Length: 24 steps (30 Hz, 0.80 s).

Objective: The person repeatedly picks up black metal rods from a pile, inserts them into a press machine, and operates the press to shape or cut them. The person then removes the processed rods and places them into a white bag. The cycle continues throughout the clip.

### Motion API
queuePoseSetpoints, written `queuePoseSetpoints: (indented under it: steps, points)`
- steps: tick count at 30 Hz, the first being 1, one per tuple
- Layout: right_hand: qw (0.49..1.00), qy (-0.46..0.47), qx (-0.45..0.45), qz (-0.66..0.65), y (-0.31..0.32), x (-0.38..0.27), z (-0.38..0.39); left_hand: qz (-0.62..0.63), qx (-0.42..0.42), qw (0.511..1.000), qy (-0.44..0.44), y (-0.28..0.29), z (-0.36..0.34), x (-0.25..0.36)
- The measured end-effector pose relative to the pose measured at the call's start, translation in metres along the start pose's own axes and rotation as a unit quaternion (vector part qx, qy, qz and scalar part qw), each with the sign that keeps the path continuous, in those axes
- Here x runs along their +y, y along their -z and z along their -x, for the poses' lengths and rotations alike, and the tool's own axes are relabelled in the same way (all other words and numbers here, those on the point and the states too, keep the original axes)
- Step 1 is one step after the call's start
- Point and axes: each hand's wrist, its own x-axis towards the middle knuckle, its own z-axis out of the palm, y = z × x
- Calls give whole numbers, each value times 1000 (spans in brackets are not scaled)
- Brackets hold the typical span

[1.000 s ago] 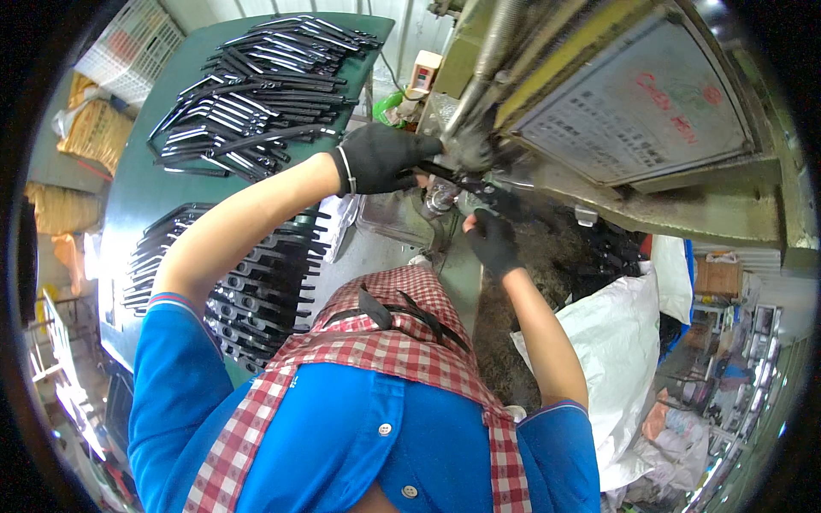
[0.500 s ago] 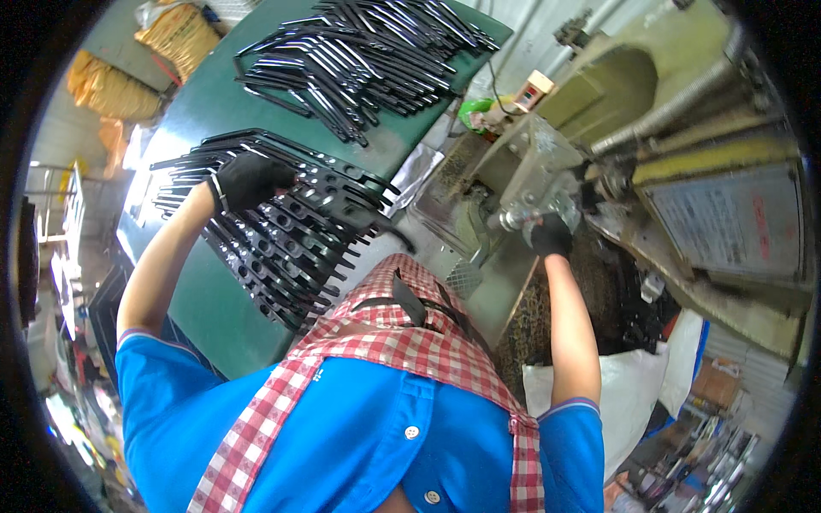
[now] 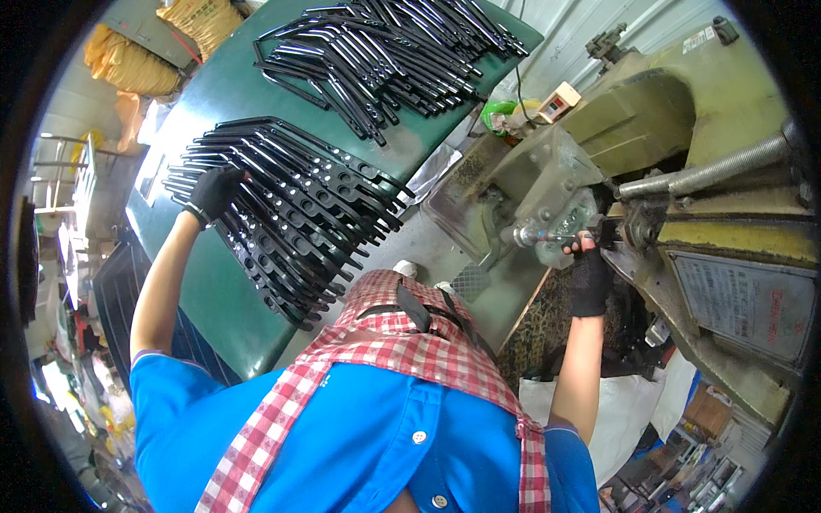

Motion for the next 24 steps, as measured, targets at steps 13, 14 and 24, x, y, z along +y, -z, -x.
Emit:
queuePoseSetpoints:
  steps: [13,14,24]
  points:
    - [993,51,46,99,-65,-24,38,20,-36,996,75,-38,-226,18]
    - [978,39,54,198,-86,-40,44,-4,-52,994,101,-64,-237,-27]
    - [824,157,222,498,123,45,72,97,84,987,-101,-100,-233,-71]
